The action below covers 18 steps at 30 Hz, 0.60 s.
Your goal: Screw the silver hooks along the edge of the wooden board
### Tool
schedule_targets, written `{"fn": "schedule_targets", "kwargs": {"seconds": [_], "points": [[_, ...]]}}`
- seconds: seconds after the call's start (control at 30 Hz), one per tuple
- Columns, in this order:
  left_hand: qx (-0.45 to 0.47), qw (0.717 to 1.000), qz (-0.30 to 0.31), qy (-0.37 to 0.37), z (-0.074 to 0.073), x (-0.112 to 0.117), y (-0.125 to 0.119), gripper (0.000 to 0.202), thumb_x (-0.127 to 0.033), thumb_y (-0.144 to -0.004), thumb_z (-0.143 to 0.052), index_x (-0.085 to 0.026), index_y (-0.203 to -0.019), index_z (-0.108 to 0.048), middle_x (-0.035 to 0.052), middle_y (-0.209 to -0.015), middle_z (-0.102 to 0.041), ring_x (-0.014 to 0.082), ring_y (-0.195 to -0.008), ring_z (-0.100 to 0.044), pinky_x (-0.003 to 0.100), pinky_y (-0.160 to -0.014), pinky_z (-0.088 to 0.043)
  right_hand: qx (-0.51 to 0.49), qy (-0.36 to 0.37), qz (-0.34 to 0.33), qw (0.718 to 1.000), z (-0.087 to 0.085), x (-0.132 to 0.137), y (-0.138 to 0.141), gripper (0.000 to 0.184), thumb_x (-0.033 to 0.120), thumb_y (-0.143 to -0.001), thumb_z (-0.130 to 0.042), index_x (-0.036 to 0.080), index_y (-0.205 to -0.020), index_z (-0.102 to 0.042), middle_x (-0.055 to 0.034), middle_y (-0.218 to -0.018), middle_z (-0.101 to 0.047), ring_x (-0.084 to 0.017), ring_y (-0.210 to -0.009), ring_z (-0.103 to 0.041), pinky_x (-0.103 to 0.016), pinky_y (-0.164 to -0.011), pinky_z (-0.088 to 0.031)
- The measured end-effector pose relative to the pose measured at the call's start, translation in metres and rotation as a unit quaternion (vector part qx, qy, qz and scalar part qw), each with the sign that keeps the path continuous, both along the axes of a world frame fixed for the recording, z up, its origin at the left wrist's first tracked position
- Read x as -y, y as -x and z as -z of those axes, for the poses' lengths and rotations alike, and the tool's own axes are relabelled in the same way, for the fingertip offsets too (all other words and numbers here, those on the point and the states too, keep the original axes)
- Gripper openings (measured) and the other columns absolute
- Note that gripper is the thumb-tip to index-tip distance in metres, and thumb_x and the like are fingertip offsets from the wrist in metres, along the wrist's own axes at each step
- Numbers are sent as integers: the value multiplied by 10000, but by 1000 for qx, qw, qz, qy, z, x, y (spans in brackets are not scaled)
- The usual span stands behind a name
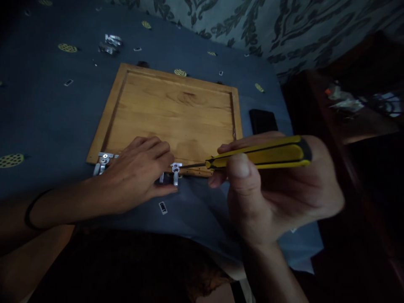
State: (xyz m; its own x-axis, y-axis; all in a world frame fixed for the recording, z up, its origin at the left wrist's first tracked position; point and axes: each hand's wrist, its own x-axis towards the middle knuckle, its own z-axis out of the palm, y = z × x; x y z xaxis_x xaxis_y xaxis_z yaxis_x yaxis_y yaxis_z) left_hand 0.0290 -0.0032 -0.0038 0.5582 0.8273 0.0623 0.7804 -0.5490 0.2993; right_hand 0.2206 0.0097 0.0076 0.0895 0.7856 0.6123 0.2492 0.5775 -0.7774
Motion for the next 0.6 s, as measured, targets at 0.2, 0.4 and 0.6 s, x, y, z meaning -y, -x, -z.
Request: {"fn": "schedule_targets", "kwargs": {"seconds": [0.2,0.4,0.6], "points": [[-9,1000,0,11,-1,-1,-1,335,-447,-933,-752,-124,-1003,-695,102,-1037,-673,299,-1076,-598,422,-950,-443,-27,-24,-53,998,9,-4,-3,170,306,-839,-825,208,-791,-695,-23,-801,-763,-108,-413,-533,-323,-340,-412],[-15,1000,-3,23,-4,0,-1,332,-442,-937,-747,-127,-1025,-692,102,-1057,-666,306,-1104,-589,429,-969,-437,-35,14,-61,997,11,-1,-2,130,241,-823,-844,171,-824,-734,-15,-808,-767,-97,-458,-590,-290,-377,-481],[-6,1000,-1,27,-3,-1,-1,338,-448,-943,-733,-123,-1027,-692,104,-1057,-657,305,-1108,-584,433,-974,-435,-17,48,-66,996,5,2,-5,150,246,-808,-864,221,-942,-801,0,-844,-770,-105,-487,-632,-278,-389,-532]]}}
